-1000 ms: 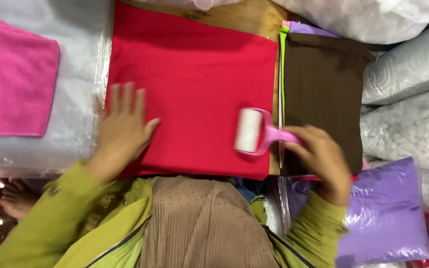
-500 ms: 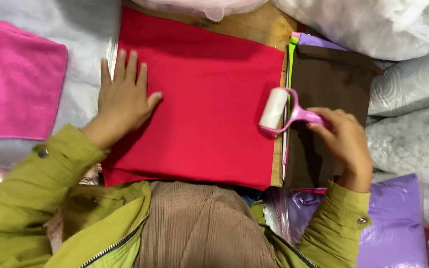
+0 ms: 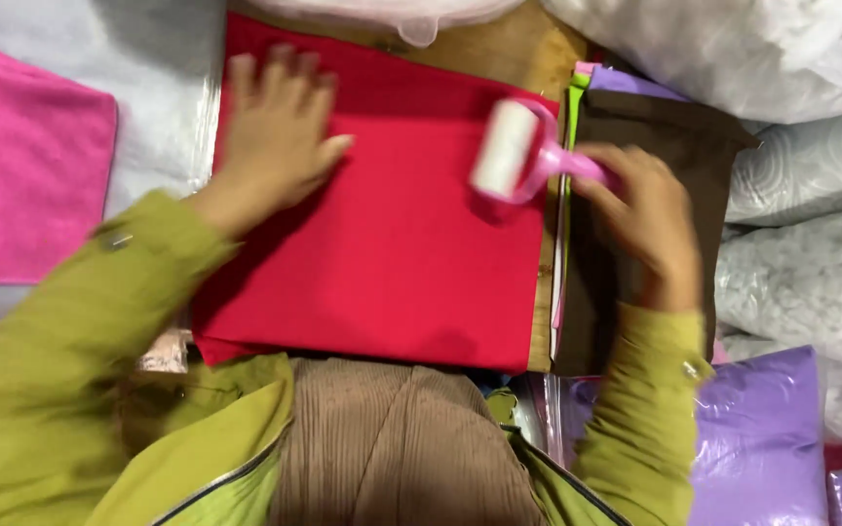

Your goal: Using a lint roller to remove lint from a red pillowcase and then folding it.

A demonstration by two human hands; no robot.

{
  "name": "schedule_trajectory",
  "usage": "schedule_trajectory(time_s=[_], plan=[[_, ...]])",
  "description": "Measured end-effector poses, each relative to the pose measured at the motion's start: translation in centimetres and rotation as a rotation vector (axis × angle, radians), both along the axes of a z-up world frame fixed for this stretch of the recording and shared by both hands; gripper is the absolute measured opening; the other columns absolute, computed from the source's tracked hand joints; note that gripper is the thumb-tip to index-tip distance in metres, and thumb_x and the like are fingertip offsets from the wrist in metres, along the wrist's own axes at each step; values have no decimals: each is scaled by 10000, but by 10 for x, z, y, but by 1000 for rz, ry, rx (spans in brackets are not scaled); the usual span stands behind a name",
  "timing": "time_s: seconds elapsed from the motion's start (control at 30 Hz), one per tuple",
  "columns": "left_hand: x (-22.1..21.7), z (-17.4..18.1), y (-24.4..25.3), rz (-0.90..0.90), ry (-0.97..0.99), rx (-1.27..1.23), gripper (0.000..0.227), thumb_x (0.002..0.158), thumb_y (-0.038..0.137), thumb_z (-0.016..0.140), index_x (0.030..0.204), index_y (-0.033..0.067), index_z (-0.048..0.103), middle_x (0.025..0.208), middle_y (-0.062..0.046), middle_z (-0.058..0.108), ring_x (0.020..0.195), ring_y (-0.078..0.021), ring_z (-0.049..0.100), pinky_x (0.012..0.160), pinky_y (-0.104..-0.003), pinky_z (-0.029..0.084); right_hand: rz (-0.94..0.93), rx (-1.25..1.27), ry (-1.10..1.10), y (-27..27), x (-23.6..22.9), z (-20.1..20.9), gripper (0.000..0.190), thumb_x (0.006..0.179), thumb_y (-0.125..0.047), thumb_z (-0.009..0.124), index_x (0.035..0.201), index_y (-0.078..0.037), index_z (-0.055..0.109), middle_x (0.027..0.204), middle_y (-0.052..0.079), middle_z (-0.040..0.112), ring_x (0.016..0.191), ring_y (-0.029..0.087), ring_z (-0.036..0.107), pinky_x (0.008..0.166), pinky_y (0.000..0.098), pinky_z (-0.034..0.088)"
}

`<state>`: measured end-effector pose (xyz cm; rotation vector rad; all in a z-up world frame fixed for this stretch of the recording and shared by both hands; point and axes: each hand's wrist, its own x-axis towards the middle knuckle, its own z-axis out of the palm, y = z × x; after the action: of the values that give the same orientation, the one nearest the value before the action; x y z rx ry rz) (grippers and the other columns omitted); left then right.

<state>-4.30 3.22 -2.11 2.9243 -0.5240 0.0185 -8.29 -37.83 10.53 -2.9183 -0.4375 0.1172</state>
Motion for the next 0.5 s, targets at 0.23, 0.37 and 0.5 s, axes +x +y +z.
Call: schedule_trajectory(time_s=[0.23,0.37,0.5], plan=[[32,-5,-11,-11,-200,-23,674,915,460,643,1438,49,527,1438,-204,542,1170,-420,538,960,-560,414,31,187,27,29,48,-14,391,988,-281,695,1358,-158,676,1320,116,695,1150,324,624,943,422,418],[18,0,27,97,-104,100,732,1045,488,462,1516,-70,501,1553,-292,475,1461,-425,374,1154,-557,266,-49,-29,0,-42,37,12,385,997,-348,679,1372,-258,690,1121,96,708,1001,328,610,899,434,416],[9,11,-34,-64,78,-33,715,987,525,427,1568,114,359,1643,-193,284,1480,-435,227,1121,-608,224,41,59,-34,23,49,-1,371,995,-308,688,1347,-190,696,1209,96,720,1029,349,620,836,465,424]])
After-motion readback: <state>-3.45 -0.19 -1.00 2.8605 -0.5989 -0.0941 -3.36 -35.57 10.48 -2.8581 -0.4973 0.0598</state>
